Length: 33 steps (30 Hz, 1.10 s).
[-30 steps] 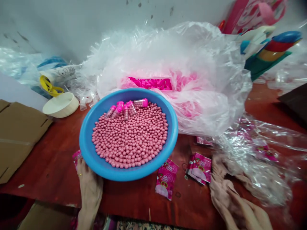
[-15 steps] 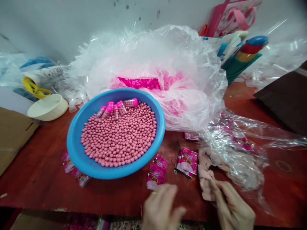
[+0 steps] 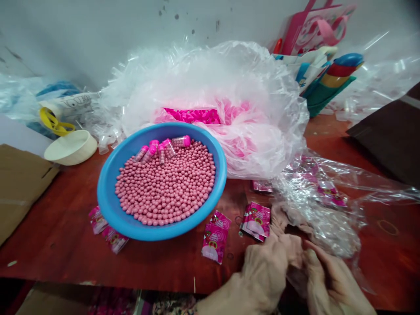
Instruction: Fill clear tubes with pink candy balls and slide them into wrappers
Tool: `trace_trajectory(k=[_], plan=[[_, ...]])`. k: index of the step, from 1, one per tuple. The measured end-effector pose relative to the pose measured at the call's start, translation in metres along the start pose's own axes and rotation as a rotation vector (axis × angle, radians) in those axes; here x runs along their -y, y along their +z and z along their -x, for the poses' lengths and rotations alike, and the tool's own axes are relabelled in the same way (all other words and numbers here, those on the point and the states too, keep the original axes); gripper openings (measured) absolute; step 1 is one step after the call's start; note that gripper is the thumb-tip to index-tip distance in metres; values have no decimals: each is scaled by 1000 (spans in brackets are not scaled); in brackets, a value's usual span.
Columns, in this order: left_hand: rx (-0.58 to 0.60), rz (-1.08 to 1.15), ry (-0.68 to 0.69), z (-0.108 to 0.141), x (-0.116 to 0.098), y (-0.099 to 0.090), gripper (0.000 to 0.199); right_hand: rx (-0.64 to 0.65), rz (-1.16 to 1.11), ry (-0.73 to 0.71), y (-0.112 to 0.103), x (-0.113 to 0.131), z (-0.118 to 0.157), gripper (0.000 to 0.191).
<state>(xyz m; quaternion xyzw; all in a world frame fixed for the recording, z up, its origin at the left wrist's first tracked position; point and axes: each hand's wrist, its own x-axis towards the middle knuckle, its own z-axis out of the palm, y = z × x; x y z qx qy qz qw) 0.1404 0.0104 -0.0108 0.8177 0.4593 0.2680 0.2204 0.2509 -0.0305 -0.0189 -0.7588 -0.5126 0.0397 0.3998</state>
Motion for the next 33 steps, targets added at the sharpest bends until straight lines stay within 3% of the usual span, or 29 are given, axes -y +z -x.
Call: trace_trajectory(k=[2,5,6,10,13,16,22,25,27,30,33], plan=[[-57,77,-75,11,15,-24,23,-40,-8,-126,6,23,1,30],[-188,127,-271,36,42,-62,32,142,-99,-394,29,56,9,22],[-232,128,-351,45,51,-73,33,224,-131,-433,39,64,13,23],[-329,166,-557,73,78,-97,31,274,-87,-435,77,80,24,40],[-349,237,-628,82,83,-96,30,285,-80,-423,86,78,28,44],[-362,305,-683,81,81,-90,25,286,-134,-414,83,73,27,40],[-383,451,-724,59,70,-89,21,317,-307,-402,69,71,20,26],[-378,599,-722,47,64,-89,6,345,-374,-364,65,72,17,22],[-390,711,-744,42,61,-88,8,343,-386,-305,62,72,16,22],[-394,871,-805,39,57,-86,12,407,-453,-79,58,73,16,32],[-393,968,-845,39,54,-84,13,543,-580,121,54,76,16,15]])
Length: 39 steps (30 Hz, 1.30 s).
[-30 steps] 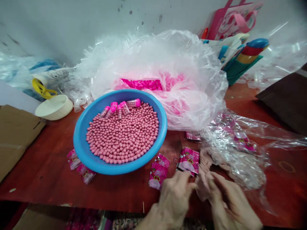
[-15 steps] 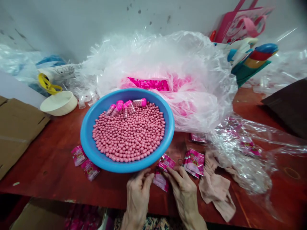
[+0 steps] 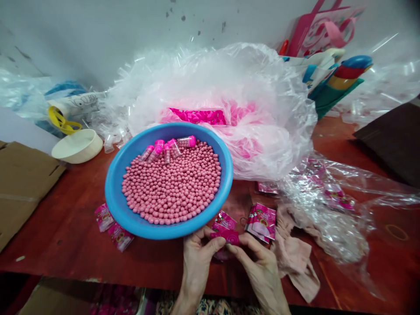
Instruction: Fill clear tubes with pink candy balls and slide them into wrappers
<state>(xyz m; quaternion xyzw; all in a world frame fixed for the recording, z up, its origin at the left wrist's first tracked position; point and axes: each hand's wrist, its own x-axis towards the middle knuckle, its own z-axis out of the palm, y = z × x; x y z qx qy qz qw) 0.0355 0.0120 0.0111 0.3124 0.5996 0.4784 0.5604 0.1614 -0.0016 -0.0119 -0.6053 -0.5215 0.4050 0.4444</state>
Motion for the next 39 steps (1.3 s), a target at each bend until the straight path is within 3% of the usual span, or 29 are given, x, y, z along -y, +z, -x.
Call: trace_trajectory(k=[4,9,11,14,16,20,22,24,28,30,32,34,37,39], plan=[[-31,-10,3,1,2,3,13,-10,-40,56,-2,1,2,24],[-110,-201,83,-6,13,-2,12,-190,-28,139,-11,-10,-1,20],[-126,-316,154,-9,18,-3,2,-236,-40,176,-13,-10,-4,22],[-122,-470,290,-10,24,1,30,-216,-99,195,-13,-3,-6,22],[-127,-539,359,-10,27,4,37,-209,-151,192,-14,5,-7,21],[-172,-688,564,-9,27,5,25,-296,-233,257,-27,14,-9,22],[-176,-735,667,-6,24,2,23,-279,-260,294,-34,16,-11,24],[-80,-632,638,2,18,-1,28,-223,-263,290,-38,19,-14,25],[155,-232,446,23,-2,2,46,-97,-125,196,-42,35,-16,18],[174,-118,427,30,-16,8,48,29,-38,94,-44,48,-15,10],[170,-37,441,31,-30,14,29,130,-1,-17,-46,60,-13,8],[121,31,444,28,-43,17,16,138,-31,-65,-47,69,-14,9],[56,117,416,21,-58,14,10,125,-78,-32,-42,80,-18,25],[51,196,386,16,-65,10,7,135,-47,-66,-35,88,-23,23]])
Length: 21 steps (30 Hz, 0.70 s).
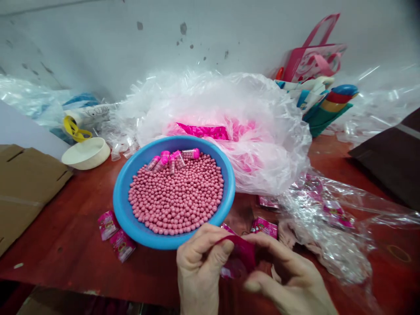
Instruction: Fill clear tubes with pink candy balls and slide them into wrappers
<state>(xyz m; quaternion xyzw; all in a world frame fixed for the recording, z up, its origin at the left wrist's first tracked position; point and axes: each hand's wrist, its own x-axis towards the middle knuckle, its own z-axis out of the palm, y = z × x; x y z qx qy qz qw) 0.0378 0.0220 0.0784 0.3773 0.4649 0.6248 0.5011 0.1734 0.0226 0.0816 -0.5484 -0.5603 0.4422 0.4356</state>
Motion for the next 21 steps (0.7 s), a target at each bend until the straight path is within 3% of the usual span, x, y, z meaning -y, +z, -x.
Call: trace_trajectory(k=[2,6,10,15,18,21], plan=[[-17,103,-66,-6,-6,-3,8,16,46,-89,10,7,-7,7],[-95,327,-250,-20,-17,-10,8,107,37,-239,26,14,-23,17],[-98,429,-329,-34,-25,-22,14,253,20,-294,31,23,-44,23],[-90,443,-321,-46,-28,-38,16,321,167,-409,39,44,-60,38],[-200,459,-265,-53,-28,-45,17,340,301,-518,46,53,-69,39],[-307,522,-229,-63,-28,-52,14,429,610,-630,52,54,-97,40]])
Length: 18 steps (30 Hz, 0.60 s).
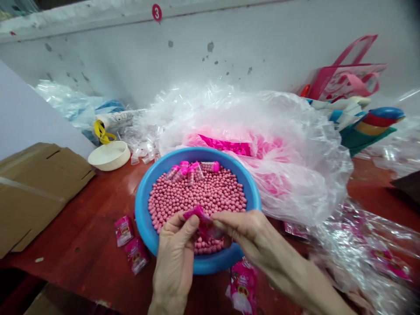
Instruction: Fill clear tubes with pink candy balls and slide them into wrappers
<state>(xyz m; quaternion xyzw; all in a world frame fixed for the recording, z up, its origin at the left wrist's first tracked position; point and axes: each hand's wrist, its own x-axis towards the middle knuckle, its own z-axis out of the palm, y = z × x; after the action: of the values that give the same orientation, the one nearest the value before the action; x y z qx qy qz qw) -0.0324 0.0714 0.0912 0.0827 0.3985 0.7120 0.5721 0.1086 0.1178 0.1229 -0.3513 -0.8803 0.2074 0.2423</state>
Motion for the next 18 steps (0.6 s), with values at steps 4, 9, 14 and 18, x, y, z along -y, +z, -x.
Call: trace_trajectory(k=[4,9,14,18], plan=[[-160,149,-23,-14,-8,0,16,-16,245,77,9,-44,-52,21],[-229,187,-50,-21,-12,2,32,28,370,73,36,-83,-94,26],[-263,245,-40,-22,-12,3,35,115,437,1,34,-97,-90,26],[-273,273,-41,-23,-12,3,36,181,388,-150,16,-95,-69,23]])
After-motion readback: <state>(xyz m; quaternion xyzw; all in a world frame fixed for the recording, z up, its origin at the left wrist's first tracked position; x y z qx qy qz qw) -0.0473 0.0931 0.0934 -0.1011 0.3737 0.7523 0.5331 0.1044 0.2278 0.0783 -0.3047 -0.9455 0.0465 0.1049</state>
